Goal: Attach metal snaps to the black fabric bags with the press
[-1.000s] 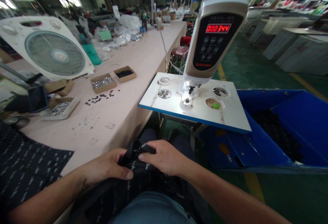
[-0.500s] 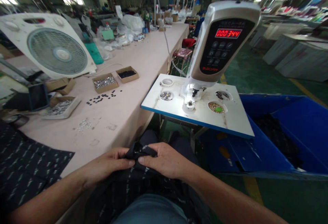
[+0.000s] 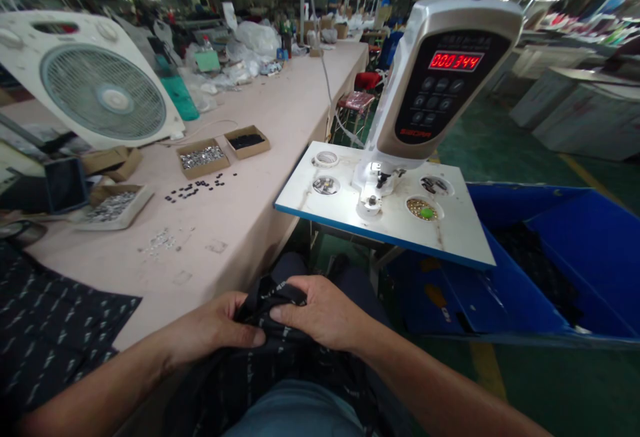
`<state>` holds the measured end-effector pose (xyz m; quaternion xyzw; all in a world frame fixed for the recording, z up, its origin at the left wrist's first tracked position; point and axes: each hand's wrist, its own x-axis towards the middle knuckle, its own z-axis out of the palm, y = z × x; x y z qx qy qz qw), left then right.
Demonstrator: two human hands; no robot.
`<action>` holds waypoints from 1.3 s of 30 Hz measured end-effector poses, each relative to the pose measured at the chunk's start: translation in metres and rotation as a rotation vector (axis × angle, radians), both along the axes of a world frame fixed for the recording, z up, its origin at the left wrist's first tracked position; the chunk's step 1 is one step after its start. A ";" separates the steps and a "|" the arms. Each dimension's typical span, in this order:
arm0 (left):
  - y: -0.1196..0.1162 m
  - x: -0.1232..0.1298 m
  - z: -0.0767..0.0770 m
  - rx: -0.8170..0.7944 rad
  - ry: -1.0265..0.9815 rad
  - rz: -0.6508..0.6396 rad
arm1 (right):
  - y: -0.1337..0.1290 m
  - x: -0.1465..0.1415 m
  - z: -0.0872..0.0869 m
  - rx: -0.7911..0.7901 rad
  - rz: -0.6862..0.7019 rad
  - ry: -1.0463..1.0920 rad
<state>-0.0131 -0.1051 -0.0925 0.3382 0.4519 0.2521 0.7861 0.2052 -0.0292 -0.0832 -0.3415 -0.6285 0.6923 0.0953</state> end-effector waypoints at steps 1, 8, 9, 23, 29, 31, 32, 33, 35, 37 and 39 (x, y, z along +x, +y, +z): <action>0.000 0.000 -0.001 0.003 -0.014 0.005 | 0.001 0.000 -0.001 0.005 -0.004 -0.001; -0.001 -0.002 -0.005 -0.073 -0.072 0.088 | 0.005 -0.004 -0.001 0.070 -0.010 -0.050; -0.002 -0.002 -0.006 -0.086 -0.071 0.109 | 0.006 -0.005 0.000 0.072 0.002 -0.068; 0.007 0.002 -0.009 0.296 0.239 0.114 | 0.013 -0.006 -0.005 0.309 0.215 -0.262; 0.002 0.004 -0.018 0.415 0.412 0.018 | 0.013 -0.002 -0.007 0.000 0.224 -0.085; 0.002 0.003 -0.020 0.378 0.411 -0.032 | 0.011 -0.002 -0.011 -0.085 0.190 -0.017; 0.002 0.002 -0.020 0.343 0.372 -0.051 | 0.010 -0.002 -0.013 -0.100 0.162 -0.006; 0.002 0.001 -0.020 0.302 0.309 -0.062 | 0.008 -0.003 -0.015 -0.100 0.132 -0.015; 0.003 0.001 -0.019 0.225 0.155 -0.065 | 0.005 -0.004 -0.019 -0.068 0.081 -0.063; 0.003 0.002 -0.016 0.183 0.047 -0.035 | 0.004 -0.005 -0.021 -0.012 0.041 -0.097; 0.004 0.003 -0.013 0.142 -0.010 0.021 | 0.003 -0.006 -0.021 0.029 -0.003 -0.088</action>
